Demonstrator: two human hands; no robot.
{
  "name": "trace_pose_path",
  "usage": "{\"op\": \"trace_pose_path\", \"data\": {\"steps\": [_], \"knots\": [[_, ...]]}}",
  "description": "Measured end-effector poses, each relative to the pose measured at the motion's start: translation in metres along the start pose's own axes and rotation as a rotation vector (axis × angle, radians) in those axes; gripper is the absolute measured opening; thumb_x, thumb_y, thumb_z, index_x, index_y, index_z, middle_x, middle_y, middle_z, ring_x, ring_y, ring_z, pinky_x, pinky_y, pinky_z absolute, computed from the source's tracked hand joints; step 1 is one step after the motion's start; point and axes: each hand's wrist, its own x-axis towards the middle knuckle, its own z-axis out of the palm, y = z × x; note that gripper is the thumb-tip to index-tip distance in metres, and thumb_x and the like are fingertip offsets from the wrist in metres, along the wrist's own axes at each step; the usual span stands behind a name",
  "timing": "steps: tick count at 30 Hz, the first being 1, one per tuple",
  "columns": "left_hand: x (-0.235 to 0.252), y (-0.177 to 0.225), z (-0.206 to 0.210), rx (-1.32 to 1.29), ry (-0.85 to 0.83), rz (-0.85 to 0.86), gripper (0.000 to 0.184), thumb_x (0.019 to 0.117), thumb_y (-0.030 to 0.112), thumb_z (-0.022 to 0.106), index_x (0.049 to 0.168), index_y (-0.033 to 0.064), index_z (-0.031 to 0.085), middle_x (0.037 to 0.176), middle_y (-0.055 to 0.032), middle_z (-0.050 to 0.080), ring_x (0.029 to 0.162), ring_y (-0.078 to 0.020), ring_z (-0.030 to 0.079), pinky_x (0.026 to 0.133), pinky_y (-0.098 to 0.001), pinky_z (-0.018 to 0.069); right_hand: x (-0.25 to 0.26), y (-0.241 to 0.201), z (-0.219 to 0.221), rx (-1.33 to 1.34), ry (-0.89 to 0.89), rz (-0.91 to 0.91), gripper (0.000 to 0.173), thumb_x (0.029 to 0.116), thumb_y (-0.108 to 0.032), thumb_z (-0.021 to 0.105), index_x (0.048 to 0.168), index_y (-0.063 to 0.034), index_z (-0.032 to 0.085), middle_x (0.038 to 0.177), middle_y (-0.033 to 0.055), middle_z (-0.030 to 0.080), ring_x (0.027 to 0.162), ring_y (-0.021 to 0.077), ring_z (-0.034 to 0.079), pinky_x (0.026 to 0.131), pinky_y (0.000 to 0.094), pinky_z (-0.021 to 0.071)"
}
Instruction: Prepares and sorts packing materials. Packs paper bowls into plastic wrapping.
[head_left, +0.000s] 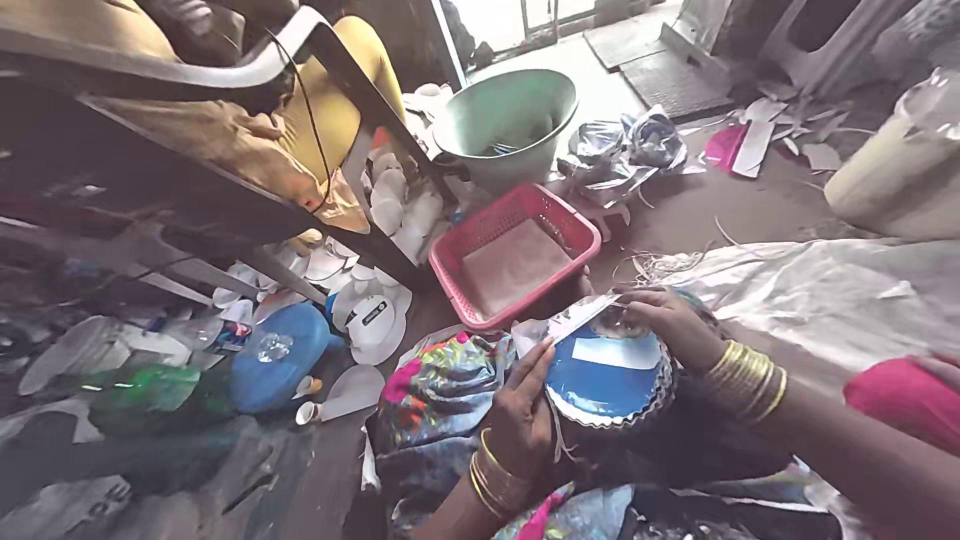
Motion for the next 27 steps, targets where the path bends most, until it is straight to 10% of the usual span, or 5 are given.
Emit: {"op": "trace_pose_path", "data": {"steps": [13, 19, 21, 24, 27], "knots": [[-0.014, 0.022, 0.038, 0.058, -0.164, 0.008, 0.045, 0.0783, -0.007, 0.053, 0.12, -0.0166, 0.067, 0.131, -0.0284, 0.066, 0.113, -0.0293, 0.072, 0.091, -0.0346, 0.0596, 0.023, 0.035, 0.03, -0.267, 0.335, 0.084, 0.019, 0.0942, -0.022, 0.067, 0.089, -0.0047, 0.073, 0.078, 0.0141, 0.068, 0.075, 0.0307, 0.064, 0.071, 0.0589, 0.0483], [0.011, 0.016, 0.037, -0.029, 0.016, -0.177, 0.04, 0.0814, -0.009, 0.051, 0.116, -0.0105, 0.071, 0.125, -0.024, 0.069, 0.086, -0.016, 0.072, 0.071, -0.0262, 0.0588, 0.01, 0.028, 0.069, -0.468, 0.42, -0.157, 0.047, 0.1034, -0.021, 0.048, 0.146, -0.0003, 0.052, 0.117, 0.028, 0.069, 0.097, 0.0479, 0.069, 0.081, 0.0689, 0.0511], [0.022, 0.013, 0.025, -0.04, 0.044, -0.143, 0.03, 0.0813, -0.007, 0.054, 0.102, -0.0074, 0.075, 0.121, -0.0222, 0.07, 0.073, -0.01, 0.065, 0.064, -0.0228, 0.0546, 0.006, 0.034, 0.082, -0.656, 0.372, -0.261, 0.053, 0.105, -0.023, 0.041, 0.155, -0.0024, 0.043, 0.096, 0.0265, 0.073, 0.075, 0.0472, 0.07, 0.064, 0.0644, 0.0527], [0.026, 0.006, -0.004, 0.161, -0.043, -0.165, 0.02, 0.0844, -0.001, 0.057, 0.088, -0.0012, 0.077, 0.121, -0.0202, 0.071, 0.079, -0.0157, 0.07, 0.072, -0.0284, 0.0585, 0.01, 0.049, 0.077, -0.744, 0.112, -0.38, 0.062, 0.1083, -0.04, 0.028, 0.15, 0.0002, 0.047, 0.095, 0.0229, 0.074, 0.082, 0.0432, 0.072, 0.071, 0.0606, 0.0549], [0.037, 0.013, -0.042, 0.411, -0.435, -0.467, 0.028, 0.0961, 0.002, 0.053, 0.113, -0.0046, 0.075, 0.132, -0.0236, 0.065, 0.108, -0.0345, 0.07, 0.096, -0.0466, 0.0553, 0.016, 0.054, 0.061, -0.734, -0.132, -0.497, 0.067, 0.1036, -0.049, 0.043, 0.14, 0.0064, 0.051, 0.108, 0.0221, 0.073, 0.096, 0.0407, 0.072, 0.082, 0.0598, 0.0557]]}}
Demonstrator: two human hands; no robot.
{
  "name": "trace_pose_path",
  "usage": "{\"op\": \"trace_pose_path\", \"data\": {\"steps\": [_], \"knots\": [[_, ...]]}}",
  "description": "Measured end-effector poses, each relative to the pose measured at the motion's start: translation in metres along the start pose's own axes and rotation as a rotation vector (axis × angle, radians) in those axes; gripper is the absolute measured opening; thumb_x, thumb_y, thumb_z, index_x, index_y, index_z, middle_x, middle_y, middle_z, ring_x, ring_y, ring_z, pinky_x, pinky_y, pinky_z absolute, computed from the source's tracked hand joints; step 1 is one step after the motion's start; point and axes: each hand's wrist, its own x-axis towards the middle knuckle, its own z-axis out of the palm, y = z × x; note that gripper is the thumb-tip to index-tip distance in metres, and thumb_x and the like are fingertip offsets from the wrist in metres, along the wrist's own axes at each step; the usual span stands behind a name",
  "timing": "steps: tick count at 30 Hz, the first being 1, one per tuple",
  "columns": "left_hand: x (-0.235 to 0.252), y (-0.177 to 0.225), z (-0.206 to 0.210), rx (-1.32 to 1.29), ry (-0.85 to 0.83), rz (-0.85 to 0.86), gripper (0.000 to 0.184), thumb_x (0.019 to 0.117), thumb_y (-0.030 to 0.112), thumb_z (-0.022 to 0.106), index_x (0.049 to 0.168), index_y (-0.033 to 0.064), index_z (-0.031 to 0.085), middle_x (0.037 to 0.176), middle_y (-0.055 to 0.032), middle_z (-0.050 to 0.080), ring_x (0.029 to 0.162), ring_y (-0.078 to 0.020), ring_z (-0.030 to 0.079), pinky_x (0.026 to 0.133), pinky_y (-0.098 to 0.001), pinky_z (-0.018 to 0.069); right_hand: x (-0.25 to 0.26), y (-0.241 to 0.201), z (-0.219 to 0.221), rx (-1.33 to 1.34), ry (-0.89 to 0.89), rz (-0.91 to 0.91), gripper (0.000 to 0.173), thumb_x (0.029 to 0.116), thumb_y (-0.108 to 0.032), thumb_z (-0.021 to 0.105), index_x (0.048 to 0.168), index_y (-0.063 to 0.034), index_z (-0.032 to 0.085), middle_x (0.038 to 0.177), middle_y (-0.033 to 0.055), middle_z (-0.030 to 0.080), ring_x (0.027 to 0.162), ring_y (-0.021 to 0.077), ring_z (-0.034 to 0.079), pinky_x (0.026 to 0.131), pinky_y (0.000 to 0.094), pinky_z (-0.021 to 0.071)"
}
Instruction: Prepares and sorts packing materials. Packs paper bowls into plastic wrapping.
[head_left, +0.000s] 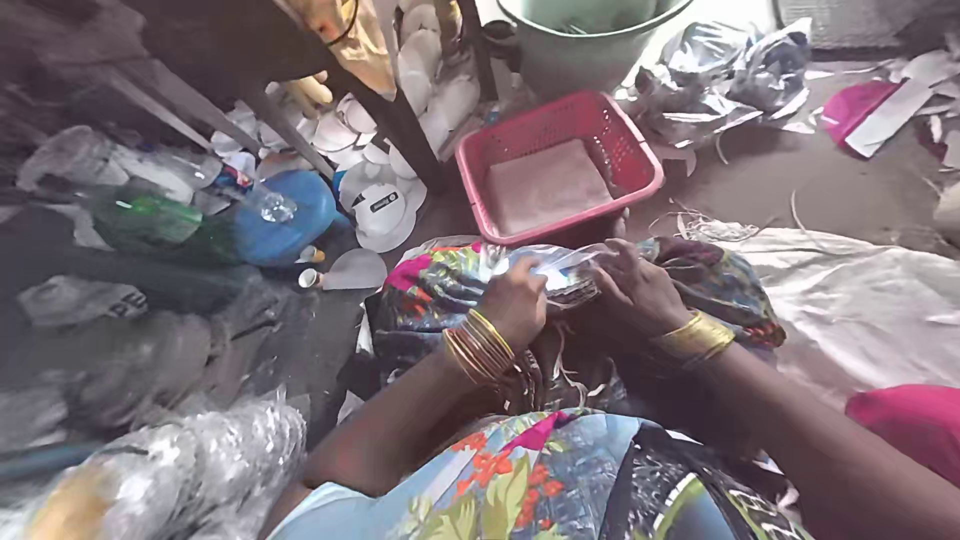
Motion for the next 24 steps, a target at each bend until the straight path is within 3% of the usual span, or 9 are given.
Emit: {"op": "trace_pose_path", "data": {"steps": [2, 5, 8, 9, 11, 14, 18, 21, 24], "knots": [[0.0, -0.007, -0.014, 0.047, -0.045, -0.058, 0.031, 0.0966, 0.0, 0.053, 0.119, -0.0061, 0.072, 0.123, -0.0237, 0.068, 0.109, -0.0372, 0.069, 0.096, -0.0514, 0.0541, 0.002, 0.001, -0.013, -0.029, -0.033, -0.165, 0.063, 0.0977, -0.051, 0.059, 0.127, 0.0049, 0.063, 0.11, 0.0225, 0.073, 0.098, 0.0404, 0.072, 0.084, 0.0591, 0.057], [0.001, -0.015, -0.029, 0.104, 0.222, 0.049, 0.031, 0.0886, -0.003, 0.057, 0.113, -0.0023, 0.075, 0.113, -0.0184, 0.074, 0.099, -0.0333, 0.074, 0.084, -0.0521, 0.0587, 0.011, -0.001, -0.046, -0.097, -0.054, -0.408, 0.045, 0.0907, -0.041, 0.068, 0.111, -0.0014, 0.073, 0.098, 0.0194, 0.074, 0.087, 0.0375, 0.073, 0.072, 0.0553, 0.0582], [0.009, -0.019, -0.054, 0.212, 0.38, 0.129, 0.024, 0.0882, -0.001, 0.058, 0.102, 0.0009, 0.078, 0.105, -0.0152, 0.075, 0.088, -0.0315, 0.075, 0.071, -0.0522, 0.0598, 0.018, -0.026, -0.084, -0.239, -0.071, -0.596, 0.034, 0.0941, -0.031, 0.062, 0.106, -0.0027, 0.076, 0.097, 0.0173, 0.073, 0.084, 0.0359, 0.071, 0.068, 0.0511, 0.0562], [0.014, -0.02, -0.063, 0.228, 0.358, 0.13, 0.02, 0.0883, -0.001, 0.059, 0.097, -0.0001, 0.077, 0.102, -0.016, 0.075, 0.086, -0.0326, 0.074, 0.071, -0.0531, 0.0591, 0.021, -0.033, -0.09, -0.291, -0.055, -0.665, 0.028, 0.0972, -0.024, 0.058, 0.1, -0.003, 0.077, 0.092, 0.0166, 0.072, 0.082, 0.036, 0.07, 0.067, 0.0504, 0.0552], [0.026, -0.027, -0.077, 0.191, 0.239, 0.08, 0.017, 0.0899, 0.0, 0.059, 0.091, -0.002, 0.076, 0.097, -0.0172, 0.073, 0.09, -0.0336, 0.072, 0.079, -0.0542, 0.0563, 0.028, -0.038, -0.096, -0.33, -0.062, -0.724, 0.021, 0.0944, -0.011, 0.056, 0.083, -0.0033, 0.072, 0.083, 0.0154, 0.068, 0.079, 0.0364, 0.068, 0.065, 0.0513, 0.0533], [0.04, -0.042, -0.095, 0.12, 0.232, 0.05, 0.02, 0.091, 0.001, 0.055, 0.088, -0.0047, 0.075, 0.094, -0.0185, 0.072, 0.09, -0.0316, 0.07, 0.082, -0.0512, 0.0537, 0.047, -0.04, -0.116, -0.237, -0.061, -0.681, 0.018, 0.0899, -0.009, 0.059, 0.081, -0.002, 0.073, 0.094, 0.0162, 0.072, 0.09, 0.0369, 0.07, 0.074, 0.0555, 0.0555], [0.039, -0.042, -0.112, 0.122, 0.192, 0.089, 0.021, 0.093, 0.003, 0.055, 0.091, -0.0051, 0.074, 0.096, -0.0184, 0.071, 0.086, -0.0284, 0.069, 0.081, -0.0474, 0.0548, 0.056, -0.048, -0.137, -0.188, 0.029, -0.688, 0.027, 0.0972, -0.014, 0.052, 0.092, -0.0002, 0.075, 0.105, 0.0183, 0.074, 0.096, 0.0368, 0.071, 0.078, 0.0529, 0.055], [0.028, -0.038, -0.102, 0.234, 0.116, 0.089, 0.025, 0.0942, 0.016, 0.062, 0.086, -0.0053, 0.071, 0.098, -0.0189, 0.068, 0.088, -0.0323, 0.069, 0.08, -0.0514, 0.0553, 0.048, -0.043, -0.13, -0.245, -0.016, -0.717, 0.026, 0.0972, -0.012, 0.052, 0.093, -0.0003, 0.075, 0.102, 0.0181, 0.073, 0.092, 0.0381, 0.07, 0.073, 0.0542, 0.0565], [-0.004, -0.045, -0.062, 0.292, 0.128, 0.165, 0.037, 0.0935, 0.03, 0.072, 0.092, -0.0076, 0.072, 0.1, -0.0221, 0.071, 0.087, -0.0361, 0.072, 0.077, -0.0527, 0.0588, 0.016, -0.036, -0.106, -0.318, -0.13, -0.759, 0.02, 0.0938, -0.009, 0.054, 0.086, -0.0016, 0.071, 0.091, 0.0163, 0.07, 0.083, 0.0365, 0.07, 0.067, 0.052, 0.056]]}}
